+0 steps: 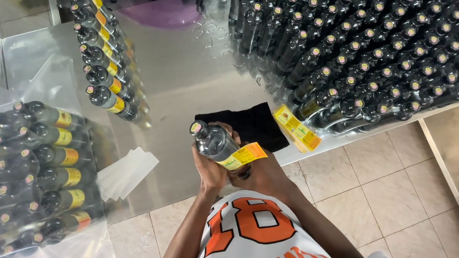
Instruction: Manually applying adhesive labels to plastic bottles at a workstation.
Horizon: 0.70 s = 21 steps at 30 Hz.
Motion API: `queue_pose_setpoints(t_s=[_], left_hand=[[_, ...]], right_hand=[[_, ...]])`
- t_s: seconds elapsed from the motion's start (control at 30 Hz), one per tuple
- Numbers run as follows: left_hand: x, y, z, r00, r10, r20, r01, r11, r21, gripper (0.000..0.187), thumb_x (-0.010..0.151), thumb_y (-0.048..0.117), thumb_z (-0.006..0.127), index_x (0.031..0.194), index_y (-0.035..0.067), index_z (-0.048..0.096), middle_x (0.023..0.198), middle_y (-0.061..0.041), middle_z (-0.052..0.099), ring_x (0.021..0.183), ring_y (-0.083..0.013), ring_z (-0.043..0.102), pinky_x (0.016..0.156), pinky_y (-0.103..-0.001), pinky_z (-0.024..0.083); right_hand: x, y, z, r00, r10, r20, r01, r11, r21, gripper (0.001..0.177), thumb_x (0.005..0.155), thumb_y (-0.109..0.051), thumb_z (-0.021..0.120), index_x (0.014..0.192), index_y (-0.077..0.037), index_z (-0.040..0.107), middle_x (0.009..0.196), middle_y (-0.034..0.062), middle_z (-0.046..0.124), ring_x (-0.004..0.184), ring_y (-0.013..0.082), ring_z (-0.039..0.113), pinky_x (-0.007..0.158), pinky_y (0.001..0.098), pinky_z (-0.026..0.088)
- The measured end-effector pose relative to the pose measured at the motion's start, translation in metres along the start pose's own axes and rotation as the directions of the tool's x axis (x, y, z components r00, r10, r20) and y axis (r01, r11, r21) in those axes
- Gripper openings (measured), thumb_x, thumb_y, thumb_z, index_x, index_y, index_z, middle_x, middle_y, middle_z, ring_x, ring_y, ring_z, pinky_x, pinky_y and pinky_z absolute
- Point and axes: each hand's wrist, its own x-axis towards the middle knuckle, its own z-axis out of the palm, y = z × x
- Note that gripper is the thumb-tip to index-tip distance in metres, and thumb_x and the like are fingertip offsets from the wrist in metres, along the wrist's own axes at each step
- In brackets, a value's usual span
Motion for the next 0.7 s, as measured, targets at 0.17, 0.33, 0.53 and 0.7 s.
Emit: queue_pose_setpoints(t_s=[0.17, 0.33, 0.53, 0.7], left_hand=[[-0.002, 0.003, 0.013, 0.958, -0.174, -0.226, 0.173, 0.985, -0.024, 0.058, 0.108, 0.056, 0.037, 0.115, 0.007, 0.068, 0.096, -0.009, 0.071, 0.089, -0.0198, 0.07, 0.097, -0.038, 0.055], [0.006, 0.009, 0.031, 0.888, -0.276, -0.368, 0.297, 0.955, 0.0, 0.044, 0.11, 0.047, 0.046, 0.121, 0.01, 0.068, 0.103, -0.009, 0.076, 0.101, -0.0173, 0.072, 0.1, -0.038, 0.058], [0.021, -0.006, 0.023, 0.857, -0.306, -0.416, 0.314, 0.948, -0.049, 0.078, 0.108, 0.058, 0.04, 0.169, 0.009, 0.033, 0.172, -0.014, 0.04, 0.161, -0.0294, 0.035, 0.132, -0.047, 0.027], [0.015, 0.025, 0.035, 0.997, -0.059, -0.057, 0.08, 0.837, 0.541, 0.08, 0.109, 0.051, 0.043, 0.17, 0.001, 0.03, 0.165, -0.031, 0.041, 0.161, -0.0527, 0.029, 0.128, -0.069, 0.028]], right_hand=[[-0.008, -0.024, -0.023, 0.99, -0.024, 0.14, 0.001, 0.988, 0.156, 0.056, 0.086, -0.031, 0.09, 0.128, 0.0, 0.069, 0.112, 0.0242, 0.076, 0.107, 0.0453, 0.077, 0.096, 0.0544, 0.06], [-0.006, 0.045, -0.009, 0.958, -0.113, 0.262, -0.031, 0.872, 0.488, 0.05, 0.089, -0.03, 0.091, 0.128, -0.005, 0.071, 0.106, 0.0199, 0.075, 0.102, 0.0355, 0.072, 0.104, 0.0577, 0.052], [0.011, 0.051, -0.012, 0.965, -0.189, 0.183, -0.005, 0.682, 0.731, 0.067, 0.095, -0.053, 0.079, 0.142, -0.007, 0.067, 0.118, 0.0135, 0.076, 0.108, 0.0228, 0.071, 0.102, 0.0511, 0.054], [0.012, 0.024, -0.031, 0.998, -0.062, 0.02, 0.036, 0.78, 0.625, 0.041, 0.094, -0.035, 0.087, 0.122, -0.006, 0.079, 0.102, 0.0085, 0.078, 0.092, 0.0185, 0.069, 0.092, 0.0423, 0.055]])
